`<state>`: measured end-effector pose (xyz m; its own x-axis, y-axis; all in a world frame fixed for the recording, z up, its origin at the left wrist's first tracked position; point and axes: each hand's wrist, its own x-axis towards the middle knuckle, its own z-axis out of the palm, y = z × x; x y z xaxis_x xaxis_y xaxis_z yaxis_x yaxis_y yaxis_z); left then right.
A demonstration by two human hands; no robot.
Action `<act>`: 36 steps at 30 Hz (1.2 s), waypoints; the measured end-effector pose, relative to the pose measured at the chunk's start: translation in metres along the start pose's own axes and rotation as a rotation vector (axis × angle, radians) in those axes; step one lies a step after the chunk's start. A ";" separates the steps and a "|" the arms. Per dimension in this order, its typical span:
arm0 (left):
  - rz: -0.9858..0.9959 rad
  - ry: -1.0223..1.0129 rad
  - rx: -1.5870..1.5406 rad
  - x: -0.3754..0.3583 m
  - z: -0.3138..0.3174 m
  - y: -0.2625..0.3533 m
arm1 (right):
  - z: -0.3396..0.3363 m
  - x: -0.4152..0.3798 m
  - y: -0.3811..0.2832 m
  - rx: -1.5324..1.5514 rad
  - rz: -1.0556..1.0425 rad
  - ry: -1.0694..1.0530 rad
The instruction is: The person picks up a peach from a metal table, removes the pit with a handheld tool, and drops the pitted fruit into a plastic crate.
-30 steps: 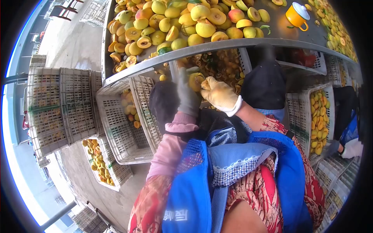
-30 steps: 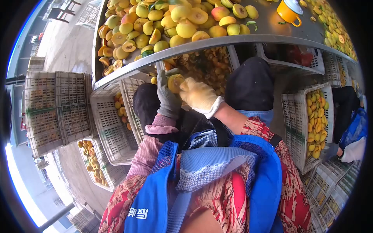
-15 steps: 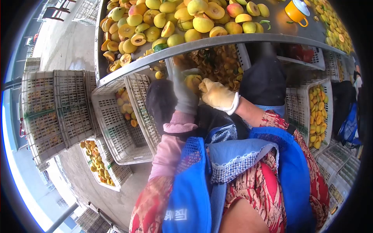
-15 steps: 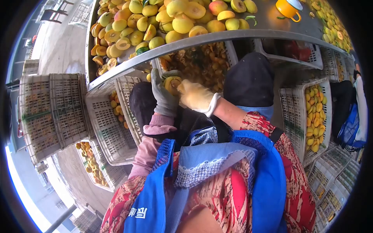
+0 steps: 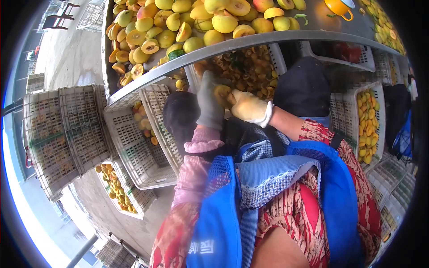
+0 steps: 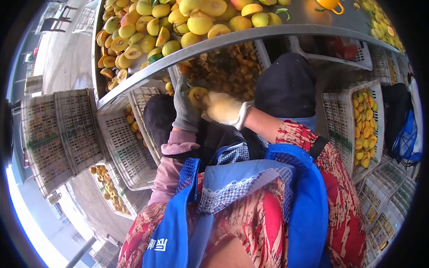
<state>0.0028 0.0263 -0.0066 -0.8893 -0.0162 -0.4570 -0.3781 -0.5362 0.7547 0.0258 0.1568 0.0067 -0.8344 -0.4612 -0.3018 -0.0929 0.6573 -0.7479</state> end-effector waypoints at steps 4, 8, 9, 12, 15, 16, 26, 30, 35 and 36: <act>0.097 0.033 0.135 -0.006 0.000 -0.002 | -0.006 -0.001 -0.009 0.163 0.053 -0.025; -0.117 0.005 -0.183 0.000 -0.009 -0.002 | -0.002 -0.005 -0.015 0.006 0.109 0.017; -0.033 0.019 -0.040 0.000 -0.010 -0.003 | 0.008 -0.003 -0.010 0.026 0.110 0.059; 0.155 0.066 0.299 -0.005 -0.007 -0.004 | -0.010 -0.005 -0.023 0.308 0.307 -0.176; 0.193 0.076 0.418 -0.006 -0.004 0.000 | -0.014 -0.006 -0.022 0.555 0.380 -0.302; 0.183 0.056 0.427 -0.007 -0.004 0.001 | -0.011 -0.007 -0.018 0.611 0.370 -0.295; 0.207 -0.329 0.381 -0.015 0.003 0.009 | -0.025 -0.031 -0.018 1.250 0.614 -0.444; 0.138 -0.195 0.262 -0.018 0.007 0.005 | -0.008 -0.027 -0.008 -0.149 -0.141 0.051; -0.034 -0.057 -0.113 0.008 -0.014 -0.017 | 0.003 -0.014 -0.019 -0.229 0.164 0.125; -0.044 -0.058 -0.177 0.015 -0.022 -0.024 | 0.005 -0.008 -0.017 -0.276 0.147 0.144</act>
<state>0.0043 0.0203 -0.0413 -0.8880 0.0563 -0.4564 -0.3706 -0.6753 0.6377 0.0372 0.1463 0.0193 -0.9162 -0.2738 -0.2927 -0.0933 0.8560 -0.5085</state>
